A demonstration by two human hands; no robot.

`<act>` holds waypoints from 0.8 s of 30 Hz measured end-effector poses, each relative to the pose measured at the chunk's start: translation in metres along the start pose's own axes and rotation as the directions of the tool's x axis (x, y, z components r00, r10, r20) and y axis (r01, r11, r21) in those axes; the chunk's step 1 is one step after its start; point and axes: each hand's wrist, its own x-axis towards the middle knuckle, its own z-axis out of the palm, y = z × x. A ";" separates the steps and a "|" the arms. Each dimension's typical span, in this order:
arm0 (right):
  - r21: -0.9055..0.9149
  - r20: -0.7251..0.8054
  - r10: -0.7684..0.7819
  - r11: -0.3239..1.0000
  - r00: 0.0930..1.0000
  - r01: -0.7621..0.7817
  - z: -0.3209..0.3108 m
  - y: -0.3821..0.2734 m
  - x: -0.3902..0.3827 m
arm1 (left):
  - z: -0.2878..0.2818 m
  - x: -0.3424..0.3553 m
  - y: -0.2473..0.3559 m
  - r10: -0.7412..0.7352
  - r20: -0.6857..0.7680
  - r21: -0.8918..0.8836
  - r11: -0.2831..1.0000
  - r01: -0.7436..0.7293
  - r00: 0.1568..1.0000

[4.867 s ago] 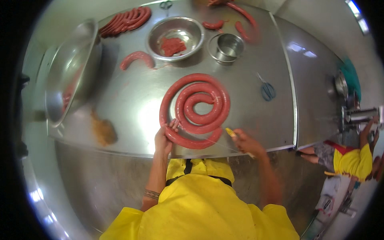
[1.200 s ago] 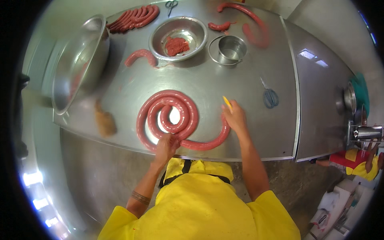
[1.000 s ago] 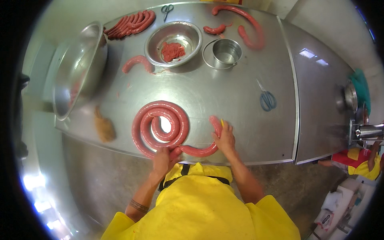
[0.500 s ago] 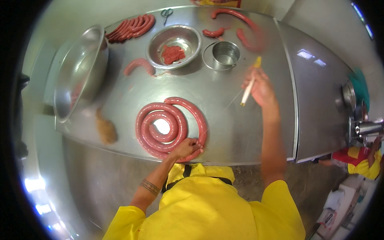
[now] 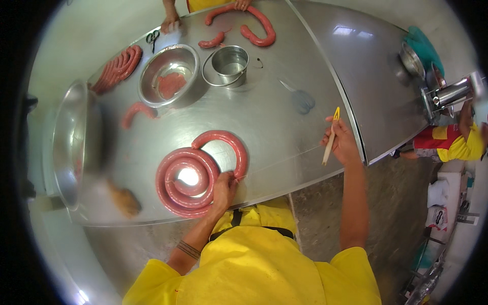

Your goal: The person coils a long sausage on a stainless steel table, then uses a yellow tool to prick the casing repeatedly. They cut the sausage into links with scissors and place the links into a metal bowl. The person repeats this process with additional sausage coils.

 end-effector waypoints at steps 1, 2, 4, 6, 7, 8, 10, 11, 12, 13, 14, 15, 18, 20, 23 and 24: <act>0.007 0.002 0.015 1.000 1.000 -0.015 0.001 0.008 0.002 | 0.000 -0.006 -0.004 -0.034 -0.116 -0.126 0.992 0.019 0.993; 0.011 0.008 0.037 0.999 0.999 -0.037 0.004 0.015 0.006 | 0.000 -0.012 -0.006 -0.090 -0.213 -0.259 0.965 0.032 0.973; 0.083 -0.002 0.011 0.996 1.000 -0.011 0.010 0.024 0.018 | -0.003 -0.018 -0.009 -0.146 -0.154 -0.124 0.984 0.127 0.977; 0.122 0.006 0.001 0.993 1.000 -0.001 0.018 0.024 0.031 | -0.007 -0.018 -0.006 -0.094 -0.134 0.144 0.983 0.113 0.986; 0.129 0.012 0.003 0.992 1.000 -0.004 0.021 0.020 0.038 | -0.007 -0.010 -0.002 -0.129 0.005 0.318 0.940 0.121 0.992; 0.123 -0.024 -0.033 0.992 0.999 0.035 0.025 0.015 0.044 | -0.008 -0.005 0.002 -0.177 0.089 0.340 0.930 0.137 0.980; 0.116 0.027 -0.013 0.993 1.000 0.010 0.029 0.002 0.053 | -0.010 0.011 0.011 -0.283 0.294 0.380 0.911 0.160 0.913; 0.117 0.037 -0.034 0.993 0.999 0.029 0.029 -0.005 0.056 | -0.015 0.025 0.012 -0.343 0.500 0.328 0.925 0.193 0.795; 0.121 0.096 -0.053 0.992 0.994 0.042 0.026 -0.011 0.055 | -0.020 0.029 0.014 -0.272 0.580 0.170 0.962 0.212 0.768; 0.127 0.036 -0.074 0.989 0.997 0.068 0.020 -0.017 0.053 | -0.024 0.033 0.014 -0.147 0.634 -0.026 0.977 0.211 0.759; 0.136 0.025 -0.094 0.987 0.995 0.090 0.012 -0.021 0.049 | -0.028 0.036 0.014 -0.038 0.635 -0.206 0.954 0.216 0.771; 0.143 0.022 -0.152 0.979 0.988 0.147 0.002 -0.023 0.042 | -0.029 0.037 0.014 0.032 0.658 -0.436 0.830 0.347 0.752; 0.117 0.011 -0.088 0.989 0.996 0.087 -0.034 -0.014 0.006 | -0.030 0.038 0.007 0.010 0.742 -0.659 0.194 0.727 0.670; 0.064 -0.069 0.034 0.998 0.997 -0.029 -0.053 0.008 -0.031 | -0.023 0.039 0.002 0.014 0.808 -0.589 0.060 0.806 0.589; 0.087 -0.104 0.399 0.916 0.911 -0.391 -0.057 0.063 -0.097 | -0.007 0.035 0.000 -0.086 0.806 -0.591 -0.060 0.804 0.586; 0.051 -0.164 0.518 0.854 0.839 -0.517 -0.052 0.085 -0.116 | -0.001 0.032 0.001 -0.056 0.762 -0.647 -0.119 0.753 0.646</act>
